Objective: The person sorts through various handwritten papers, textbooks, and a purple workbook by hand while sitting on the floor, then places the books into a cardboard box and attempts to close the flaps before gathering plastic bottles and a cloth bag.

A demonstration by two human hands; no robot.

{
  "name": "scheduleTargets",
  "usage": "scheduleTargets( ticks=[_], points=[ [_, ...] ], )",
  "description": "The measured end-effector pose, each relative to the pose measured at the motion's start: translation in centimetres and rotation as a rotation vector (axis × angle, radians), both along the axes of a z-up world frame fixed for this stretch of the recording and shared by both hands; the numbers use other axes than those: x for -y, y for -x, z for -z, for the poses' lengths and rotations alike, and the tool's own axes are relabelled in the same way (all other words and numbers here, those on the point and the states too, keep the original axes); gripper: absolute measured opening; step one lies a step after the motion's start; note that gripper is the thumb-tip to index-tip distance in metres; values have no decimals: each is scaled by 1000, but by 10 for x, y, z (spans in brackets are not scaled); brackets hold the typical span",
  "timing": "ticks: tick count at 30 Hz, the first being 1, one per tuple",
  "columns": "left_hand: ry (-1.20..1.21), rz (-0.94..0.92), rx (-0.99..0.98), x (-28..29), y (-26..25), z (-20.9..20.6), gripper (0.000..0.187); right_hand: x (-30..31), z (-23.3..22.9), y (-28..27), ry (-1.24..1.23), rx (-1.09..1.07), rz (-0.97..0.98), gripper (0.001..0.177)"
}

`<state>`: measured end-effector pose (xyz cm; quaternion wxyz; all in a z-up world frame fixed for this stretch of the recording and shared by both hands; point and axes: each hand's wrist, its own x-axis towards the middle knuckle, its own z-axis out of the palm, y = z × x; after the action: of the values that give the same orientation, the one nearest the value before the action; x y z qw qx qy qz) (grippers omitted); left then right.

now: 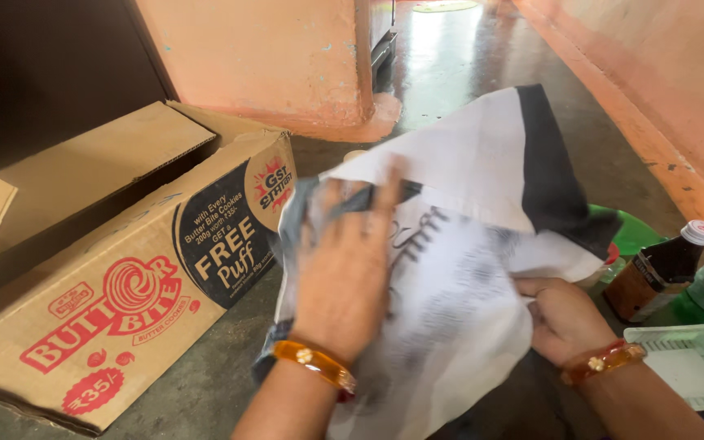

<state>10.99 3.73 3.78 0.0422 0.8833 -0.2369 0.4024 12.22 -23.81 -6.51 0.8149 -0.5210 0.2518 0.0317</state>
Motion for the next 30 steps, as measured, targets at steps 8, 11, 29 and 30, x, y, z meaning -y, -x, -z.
scheduleTargets(
  ticks=[8,11,29,30],
  points=[
    [358,-56,-36,-49,-20,-11,17,-9,-15,13,743,279,167,68],
    [679,211,-222,-47,-21,-5,20,-35,-45,35,1407,842,416,100],
    [1767,667,-1198,-98,-64,12,36,26,-28,4,994,299,-28,64],
    [1770,666,-1199,-97,-65,16,36,12,-37,11,995,297,-30,64]
  ],
)
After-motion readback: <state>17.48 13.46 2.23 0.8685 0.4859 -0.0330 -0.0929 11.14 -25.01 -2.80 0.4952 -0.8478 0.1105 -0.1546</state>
